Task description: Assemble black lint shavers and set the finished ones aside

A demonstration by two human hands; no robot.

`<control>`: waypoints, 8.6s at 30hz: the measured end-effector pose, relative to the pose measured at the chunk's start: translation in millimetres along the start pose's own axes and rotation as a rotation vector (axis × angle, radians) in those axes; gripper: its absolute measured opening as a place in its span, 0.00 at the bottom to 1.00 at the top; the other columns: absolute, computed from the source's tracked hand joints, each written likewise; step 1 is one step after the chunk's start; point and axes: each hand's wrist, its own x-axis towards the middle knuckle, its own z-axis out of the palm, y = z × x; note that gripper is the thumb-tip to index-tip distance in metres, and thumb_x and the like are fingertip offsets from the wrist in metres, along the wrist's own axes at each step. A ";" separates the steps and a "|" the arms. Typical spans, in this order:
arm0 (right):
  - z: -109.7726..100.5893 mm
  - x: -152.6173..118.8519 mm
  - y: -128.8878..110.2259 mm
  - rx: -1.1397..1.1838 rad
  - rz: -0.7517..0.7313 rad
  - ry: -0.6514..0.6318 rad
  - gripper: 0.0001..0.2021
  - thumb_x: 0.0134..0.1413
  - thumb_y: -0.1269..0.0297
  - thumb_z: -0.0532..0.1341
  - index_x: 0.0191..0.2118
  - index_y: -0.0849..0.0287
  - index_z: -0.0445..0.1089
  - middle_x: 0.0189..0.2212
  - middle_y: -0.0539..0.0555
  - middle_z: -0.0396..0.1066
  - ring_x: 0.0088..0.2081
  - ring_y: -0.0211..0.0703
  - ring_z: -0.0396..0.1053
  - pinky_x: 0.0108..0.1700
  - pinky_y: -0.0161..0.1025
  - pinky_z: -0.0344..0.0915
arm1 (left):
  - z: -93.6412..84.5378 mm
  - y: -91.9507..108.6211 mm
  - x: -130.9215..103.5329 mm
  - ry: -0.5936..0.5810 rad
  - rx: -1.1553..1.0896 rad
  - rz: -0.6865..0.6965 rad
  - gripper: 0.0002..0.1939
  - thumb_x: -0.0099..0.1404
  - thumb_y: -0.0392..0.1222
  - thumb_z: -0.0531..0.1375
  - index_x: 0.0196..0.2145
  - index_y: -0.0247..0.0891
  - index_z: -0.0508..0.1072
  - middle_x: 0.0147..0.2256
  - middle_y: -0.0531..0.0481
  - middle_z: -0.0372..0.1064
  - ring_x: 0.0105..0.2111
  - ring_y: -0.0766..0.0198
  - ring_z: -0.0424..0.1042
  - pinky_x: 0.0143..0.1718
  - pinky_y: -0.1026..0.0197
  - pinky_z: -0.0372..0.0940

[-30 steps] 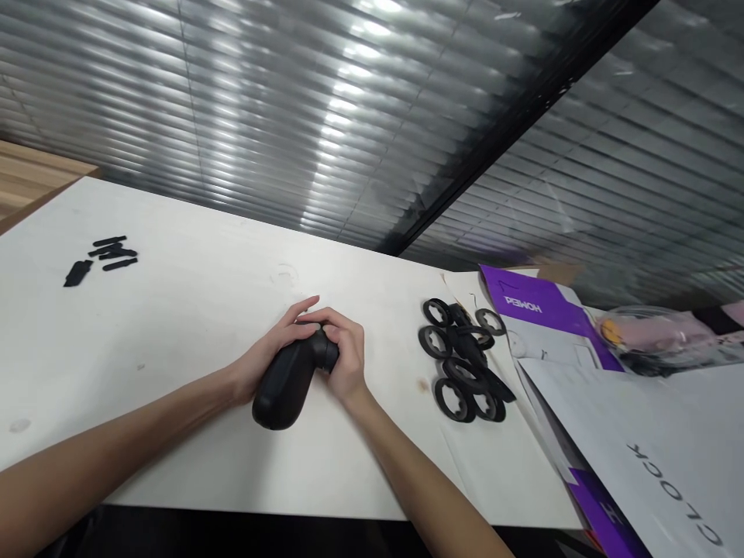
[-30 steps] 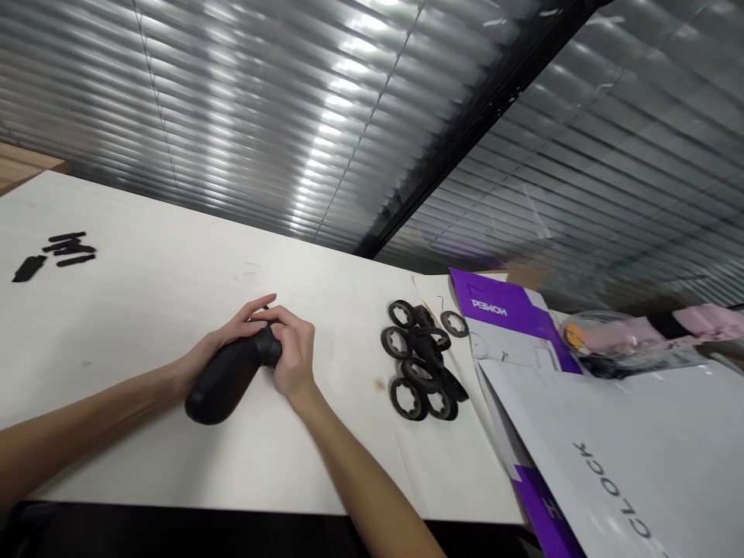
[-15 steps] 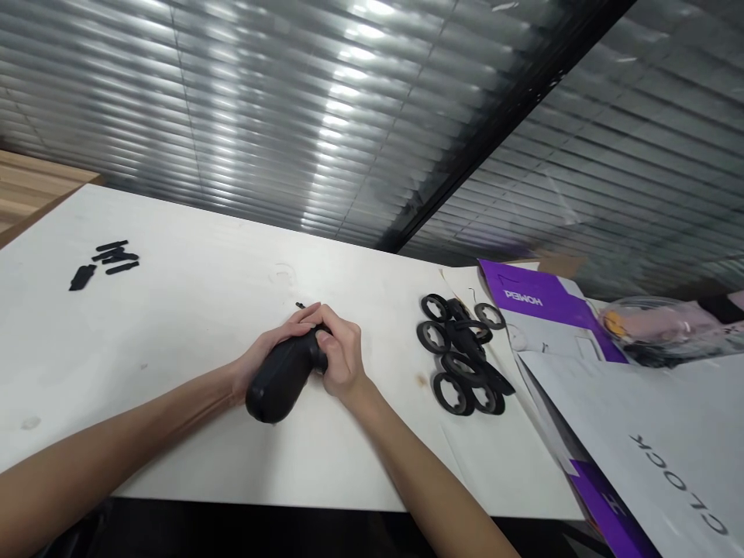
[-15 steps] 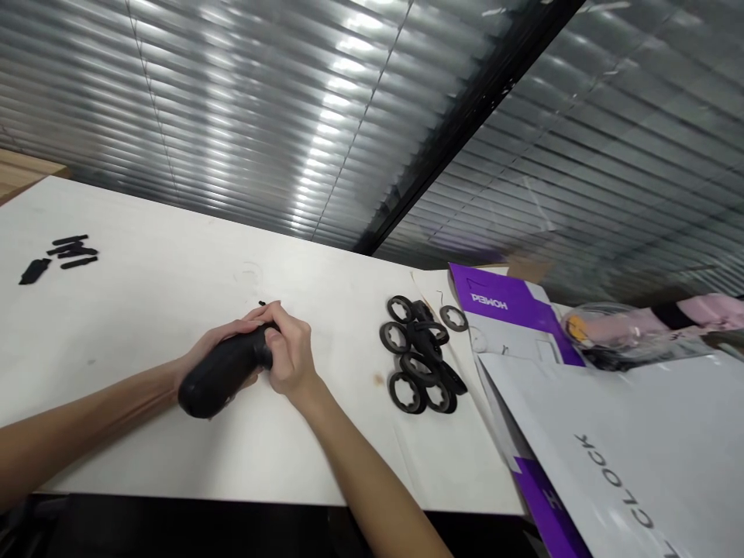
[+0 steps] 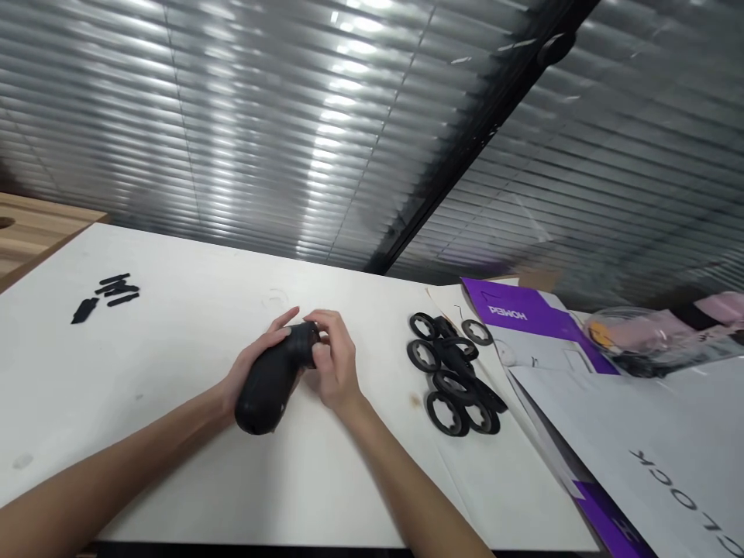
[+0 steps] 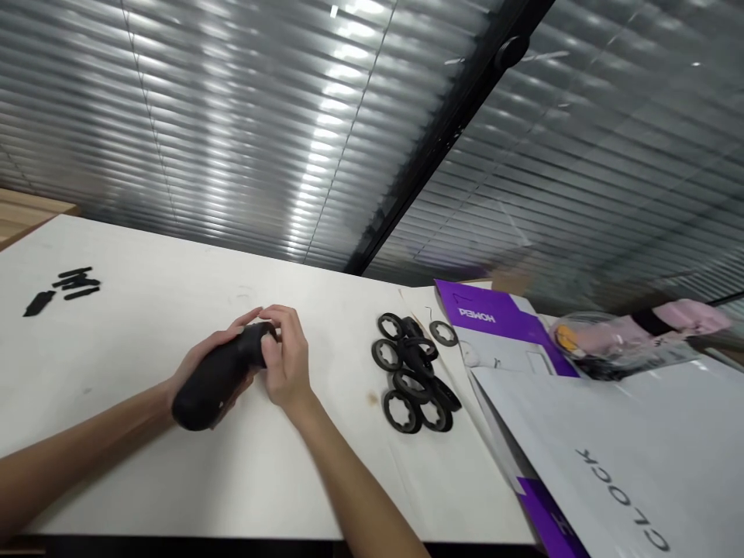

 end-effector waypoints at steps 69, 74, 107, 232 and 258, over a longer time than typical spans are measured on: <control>-15.4 4.8 5.1 0.364 0.266 -0.338 0.33 0.60 0.34 0.63 0.60 0.49 0.60 0.42 0.54 0.70 0.41 0.47 0.71 0.47 0.47 0.70 | -24.1 15.2 3.8 -0.117 0.539 0.382 0.30 0.57 0.48 0.74 0.55 0.45 0.72 0.39 0.50 0.73 0.27 0.61 0.74 0.27 0.59 0.69; -14.9 3.0 9.2 0.319 0.232 -0.339 0.33 0.61 0.36 0.63 0.63 0.49 0.58 0.41 0.54 0.67 0.39 0.46 0.68 0.44 0.47 0.69 | -20.2 11.7 6.6 -0.137 0.393 0.365 0.29 0.57 0.50 0.73 0.54 0.44 0.71 0.36 0.51 0.72 0.25 0.61 0.74 0.25 0.58 0.71; -1.5 11.3 -1.0 0.440 0.470 -0.207 0.28 0.61 0.34 0.61 0.52 0.53 0.66 0.25 0.44 0.63 0.26 0.39 0.63 0.34 0.40 0.63 | -20.6 16.9 4.6 -0.050 0.610 0.316 0.28 0.67 0.58 0.67 0.57 0.42 0.66 0.33 0.50 0.76 0.30 0.58 0.76 0.35 0.57 0.70; -64.4 23.4 59.0 1.248 0.642 0.402 0.27 0.61 0.43 0.63 0.22 0.54 0.53 0.20 0.46 0.54 0.26 0.38 0.59 0.25 0.31 0.70 | -14.3 -8.6 -4.1 0.146 0.875 0.349 0.43 0.55 0.51 0.73 0.66 0.40 0.70 0.54 0.42 0.78 0.52 0.44 0.77 0.46 0.51 0.75; -64.9 36.9 39.3 1.350 0.764 0.321 0.06 0.59 0.76 0.61 0.34 0.57 0.70 0.45 0.60 0.79 0.61 0.51 0.74 0.24 0.24 0.75 | -14.1 -3.3 4.5 0.278 0.576 0.350 0.39 0.53 0.56 0.75 0.58 0.37 0.76 0.48 0.39 0.80 0.45 0.48 0.79 0.38 0.55 0.77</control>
